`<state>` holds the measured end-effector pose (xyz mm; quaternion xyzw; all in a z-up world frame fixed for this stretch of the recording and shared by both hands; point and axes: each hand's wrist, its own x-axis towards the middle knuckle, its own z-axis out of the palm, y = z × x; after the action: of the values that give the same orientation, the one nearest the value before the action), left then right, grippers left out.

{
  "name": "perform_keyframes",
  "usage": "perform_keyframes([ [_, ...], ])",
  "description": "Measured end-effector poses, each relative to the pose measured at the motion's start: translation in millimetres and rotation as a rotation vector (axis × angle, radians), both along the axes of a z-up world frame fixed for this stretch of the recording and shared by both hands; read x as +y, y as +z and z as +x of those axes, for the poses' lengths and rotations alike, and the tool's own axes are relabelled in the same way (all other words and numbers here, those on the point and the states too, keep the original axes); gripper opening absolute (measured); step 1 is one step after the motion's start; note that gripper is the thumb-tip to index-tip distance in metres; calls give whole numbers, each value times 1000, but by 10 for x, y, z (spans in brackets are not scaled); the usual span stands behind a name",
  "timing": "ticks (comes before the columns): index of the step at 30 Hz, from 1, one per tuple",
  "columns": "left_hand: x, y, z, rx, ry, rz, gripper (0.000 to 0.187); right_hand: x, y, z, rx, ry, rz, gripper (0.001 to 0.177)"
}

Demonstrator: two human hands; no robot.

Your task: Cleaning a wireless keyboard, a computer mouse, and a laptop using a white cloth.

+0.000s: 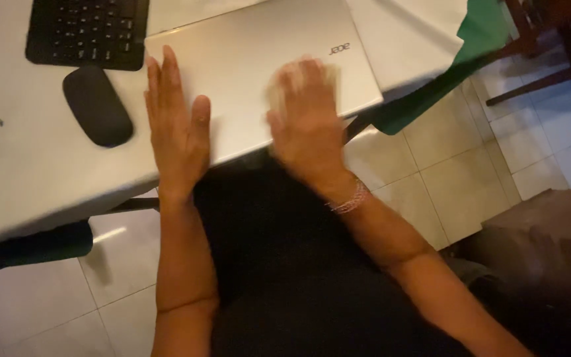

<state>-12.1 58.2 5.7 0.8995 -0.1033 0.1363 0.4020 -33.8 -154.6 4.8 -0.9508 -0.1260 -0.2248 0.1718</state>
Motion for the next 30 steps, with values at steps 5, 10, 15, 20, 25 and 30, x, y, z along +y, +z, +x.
perform_keyframes([
  [5, 15, -34, 15, -56, -21, -41, 73, 529, 15, -83, -110, 247, 45, 61],
  [10, 35, -32, -12, -73, -32, -76, 66, 457, 67, -90, -121, 410, 134, 55],
  [15, -2, 16, -36, -52, 30, -19, 67, -106, -23, 41, -250, 138, 146, 31],
  [20, 5, 9, -61, -61, 32, -152, 69, -703, -257, 120, -284, -70, 232, 32],
  [25, 1, -74, -66, -111, 111, -195, 63, -712, -161, -93, -197, -124, 449, 39],
  [30, 23, -92, -73, -206, 164, -256, 53, -700, -111, -298, -193, -93, 352, 37],
])
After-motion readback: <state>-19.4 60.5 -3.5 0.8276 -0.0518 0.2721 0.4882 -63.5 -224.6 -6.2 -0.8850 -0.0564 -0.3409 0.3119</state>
